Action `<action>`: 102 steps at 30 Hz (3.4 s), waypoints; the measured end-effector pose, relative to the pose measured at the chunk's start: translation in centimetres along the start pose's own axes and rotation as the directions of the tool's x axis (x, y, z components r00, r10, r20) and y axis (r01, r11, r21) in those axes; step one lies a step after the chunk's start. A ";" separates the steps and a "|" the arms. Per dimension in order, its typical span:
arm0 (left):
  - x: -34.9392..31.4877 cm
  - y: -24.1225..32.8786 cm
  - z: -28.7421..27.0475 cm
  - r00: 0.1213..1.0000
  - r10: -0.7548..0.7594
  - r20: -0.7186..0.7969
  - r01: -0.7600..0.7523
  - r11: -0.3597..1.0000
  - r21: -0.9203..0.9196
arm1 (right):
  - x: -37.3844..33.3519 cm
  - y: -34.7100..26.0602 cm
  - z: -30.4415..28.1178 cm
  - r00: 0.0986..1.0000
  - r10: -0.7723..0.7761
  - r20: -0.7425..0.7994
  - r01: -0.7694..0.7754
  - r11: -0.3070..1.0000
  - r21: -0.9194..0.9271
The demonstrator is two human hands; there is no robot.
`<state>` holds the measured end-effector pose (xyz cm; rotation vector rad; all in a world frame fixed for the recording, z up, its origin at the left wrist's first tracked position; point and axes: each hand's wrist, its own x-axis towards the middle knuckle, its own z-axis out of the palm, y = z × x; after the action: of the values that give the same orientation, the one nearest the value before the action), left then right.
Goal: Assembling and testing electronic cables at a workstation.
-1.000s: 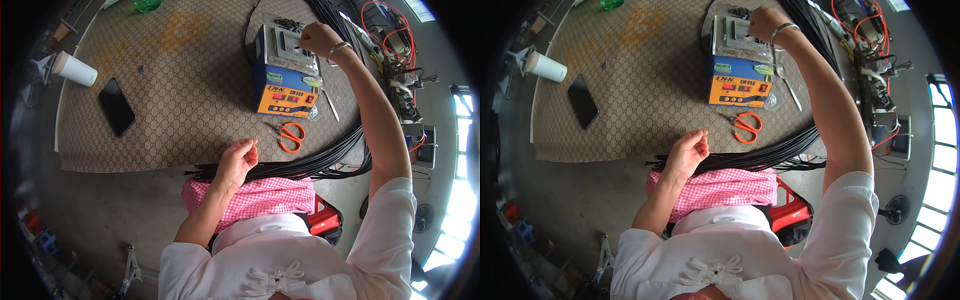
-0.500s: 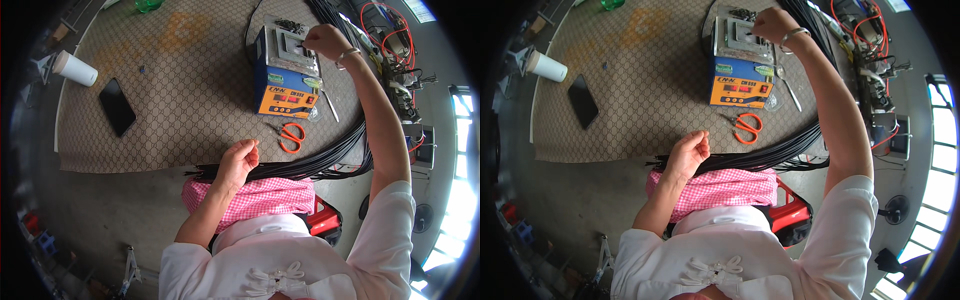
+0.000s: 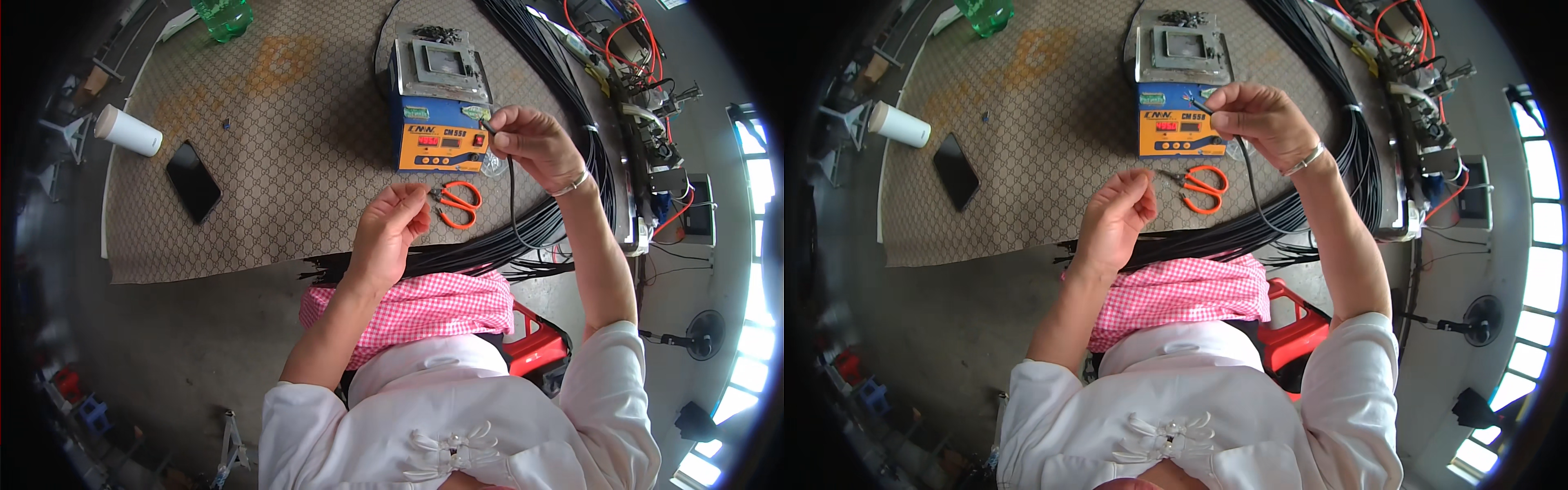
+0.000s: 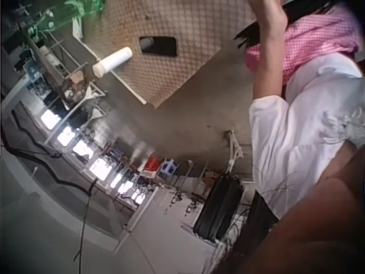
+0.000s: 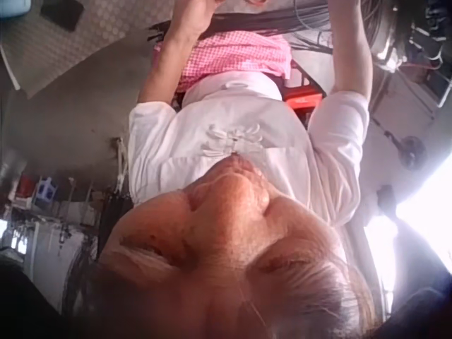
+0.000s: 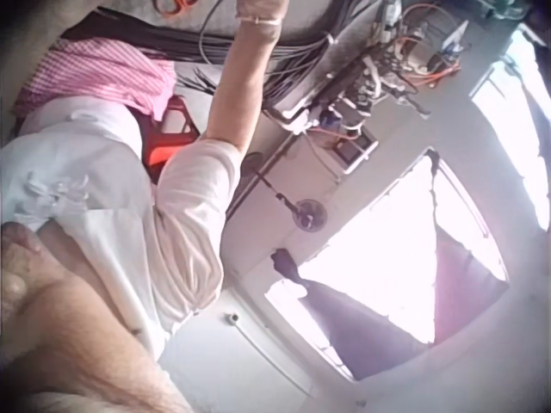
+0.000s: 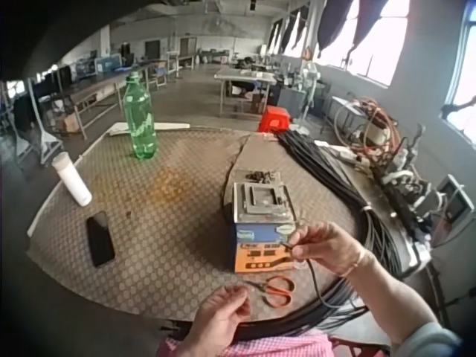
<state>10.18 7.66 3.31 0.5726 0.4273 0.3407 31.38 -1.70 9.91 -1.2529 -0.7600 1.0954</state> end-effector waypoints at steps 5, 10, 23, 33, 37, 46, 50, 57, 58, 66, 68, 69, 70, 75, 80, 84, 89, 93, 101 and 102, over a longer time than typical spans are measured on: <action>-0.4 0.7 3.0 0.997 0.058 0.058 -0.059 0.998 0.012 | -2.7 1.0 0.6 1.000 -0.003 -0.001 0.003 0.999 0.043; -1.0 1.0 4.7 0.989 0.077 0.127 -0.077 0.997 -0.010 | -4.8 1.1 1.5 1.000 0.004 0.016 -0.003 1.000 -0.018; -1.5 0.7 5.8 0.984 -0.032 0.173 0.044 0.997 -0.066 | -6.7 1.7 2.2 0.999 0.029 0.043 -0.029 1.000 -0.012; -1.1 0.8 5.1 0.984 -0.065 0.169 0.100 0.973 -0.208 | -6.1 1.8 2.9 1.000 0.012 -0.008 -0.012 1.000 -0.025; -0.8 0.8 4.6 0.983 -0.031 0.180 0.073 0.971 -0.229 | -5.5 2.0 2.8 1.000 0.022 -0.008 -0.022 0.999 -0.047; 0.1 0.1 2.6 0.993 -0.022 0.120 0.046 0.980 -0.195 | -1.9 -0.1 1.4 0.990 -0.115 -0.082 0.081 0.939 -0.335; 0.3 -0.8 0.8 0.996 -0.088 0.024 0.091 0.984 -0.156 | 1.9 -1.8 -0.8 0.975 -0.144 -0.167 0.001 0.760 -0.650; 0.9 -1.9 -2.5 0.983 -0.162 -0.086 0.142 0.970 -0.197 | 8.4 -1.5 -3.0 0.950 -0.249 -0.190 -0.071 0.419 -0.905; 1.0 -1.9 -2.8 0.982 -0.164 -0.091 0.143 0.969 -0.202 | 9.0 -1.5 -2.9 0.952 -0.239 -0.194 -0.093 0.377 -0.921; 1.2 -2.0 -3.7 0.974 -0.190 -0.123 0.159 0.962 -0.224 | 12.0 -0.1 -3.7 0.943 -0.262 -0.205 -0.167 0.159 -0.973; 1.3 -2.0 -3.8 0.973 -0.192 -0.128 0.159 0.960 -0.231 | 12.1 -0.1 -3.7 0.944 -0.253 -0.210 -0.175 0.157 -0.972; 1.3 -2.0 -3.9 0.973 -0.193 -0.129 0.159 0.960 -0.232 | 12.1 -0.1 -3.6 0.945 -0.249 -0.214 -0.178 0.157 -0.971; 1.3 -1.9 -3.9 0.973 -0.193 -0.129 0.160 0.959 -0.233 | 12.0 -0.1 -3.6 0.945 -0.243 -0.217 -0.180 0.163 -0.970; 1.4 -2.0 -3.9 0.971 -0.198 -0.136 0.164 0.960 -0.227 | 12.0 0.1 -3.7 0.946 -0.245 -0.211 -0.171 0.173 -0.970; 1.4 -2.0 -4.0 0.972 -0.196 -0.126 0.164 0.960 -0.229 | 11.8 -0.2 -3.7 0.953 -0.214 -0.215 -0.180 0.171 -0.969; 1.4 -2.0 -4.0 0.974 -0.190 -0.124 0.159 0.962 -0.223 | 11.9 -0.1 -3.8 0.958 -0.209 -0.199 -0.170 0.147 -0.974; 1.1 -2.0 -3.8 0.977 -0.181 -0.113 0.153 0.964 -0.217 | 10.6 -1.1 -3.2 0.949 -0.204 -0.239 -0.158 0.349 -0.924; 0.8 -1.6 -3.3 0.983 -0.159 -0.095 0.138 0.970 -0.199 | 7.2 -1.6 -2.5 0.972 -0.038 -0.232 -0.090 0.852 -0.515; 0.0 -1.7 -0.6 0.995 -0.100 -0.030 0.098 0.993 -0.061 | 0.7 0.3 -0.9 0.994 -0.110 0.011 0.107 0.981 0.164; -0.2 -1.6 0.0 0.996 -0.083 -0.011 0.082 0.996 -0.034 | 0.1 0.5 -0.9 0.992 -0.124 0.013 0.119 0.975 0.187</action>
<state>10.34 6.34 2.45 0.5188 0.4549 0.2717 32.13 -1.96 9.28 -1.0242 -0.7258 1.0579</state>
